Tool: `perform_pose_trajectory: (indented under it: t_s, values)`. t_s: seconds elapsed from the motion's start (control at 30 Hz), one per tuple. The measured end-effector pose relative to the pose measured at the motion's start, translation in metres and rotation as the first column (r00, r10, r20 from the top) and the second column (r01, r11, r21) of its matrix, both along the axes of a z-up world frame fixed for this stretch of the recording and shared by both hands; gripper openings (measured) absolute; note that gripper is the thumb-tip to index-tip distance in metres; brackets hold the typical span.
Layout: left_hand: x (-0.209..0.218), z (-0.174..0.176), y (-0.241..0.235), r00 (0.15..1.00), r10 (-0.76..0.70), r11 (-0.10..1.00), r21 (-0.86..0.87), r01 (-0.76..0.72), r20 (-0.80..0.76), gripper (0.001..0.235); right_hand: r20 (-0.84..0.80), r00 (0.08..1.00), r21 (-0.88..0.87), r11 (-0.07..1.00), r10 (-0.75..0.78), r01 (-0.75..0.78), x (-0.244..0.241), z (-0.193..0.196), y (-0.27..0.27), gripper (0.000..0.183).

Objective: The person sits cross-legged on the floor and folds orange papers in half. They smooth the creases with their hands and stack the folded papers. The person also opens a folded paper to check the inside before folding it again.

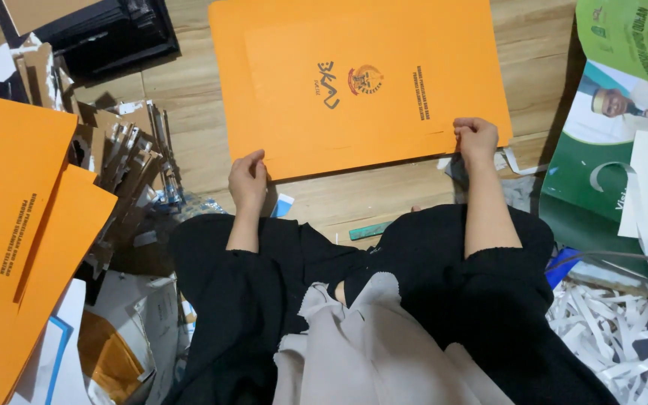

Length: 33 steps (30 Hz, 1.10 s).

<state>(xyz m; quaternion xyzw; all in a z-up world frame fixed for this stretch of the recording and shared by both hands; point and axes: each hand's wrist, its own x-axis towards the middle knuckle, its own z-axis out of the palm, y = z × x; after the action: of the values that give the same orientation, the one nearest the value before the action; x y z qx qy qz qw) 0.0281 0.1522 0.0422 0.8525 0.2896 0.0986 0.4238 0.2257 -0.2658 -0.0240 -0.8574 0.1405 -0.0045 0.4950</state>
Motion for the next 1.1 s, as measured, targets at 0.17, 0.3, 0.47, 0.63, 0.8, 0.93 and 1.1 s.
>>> perform_pose_trajectory:
  t_s: [0.17, 0.3, 0.47, 0.63, 0.8, 0.93, 1.1]
  values:
    - [0.001, 0.002, 0.0, 1.0, 0.017, 0.999, -0.033, -0.016, 0.014, 0.022, -0.059, 0.995, -0.28, 0.955, 0.081, -0.095, -0.008, 0.023, 0.016, 0.018]
    - [0.002, 0.006, -0.001, 0.998, 0.056, 0.996, -0.064, -0.056, -0.004, 0.021, -0.087, 0.993, -0.282, 0.954, 0.076, -0.097, -0.009, 0.028, 0.024, 0.019]
    - [0.005, -0.001, 0.001, 0.99, 0.129, 0.982, -0.149, -0.119, 0.057, 0.022, -0.087, 0.993, -0.351, 0.93, 0.08, -0.106, -0.015, 0.042, 0.035, 0.015]
    - [0.004, -0.003, 0.001, 0.982, 0.169, 0.97, -0.193, -0.151, 0.081, 0.021, -0.068, 0.994, -0.344, 0.933, 0.089, -0.107, -0.022, 0.049, 0.038, 0.016]
    - [0.005, 0.002, 0.0, 0.989, 0.129, 0.983, -0.137, -0.118, 0.071, 0.02, -0.018, 0.993, -0.296, 0.948, 0.118, -0.117, -0.024, 0.053, 0.04, 0.017]
    - [0.006, 0.01, -0.003, 0.99, 0.12, 0.984, -0.138, -0.11, 0.071, 0.018, -0.033, 0.99, -0.359, 0.922, 0.139, -0.142, -0.018, 0.044, 0.035, 0.016]
    - [0.006, 0.009, -0.003, 0.988, 0.145, 0.977, -0.165, -0.135, 0.048, 0.019, -0.031, 0.986, -0.407, 0.899, 0.164, -0.163, -0.024, 0.056, 0.041, 0.015]
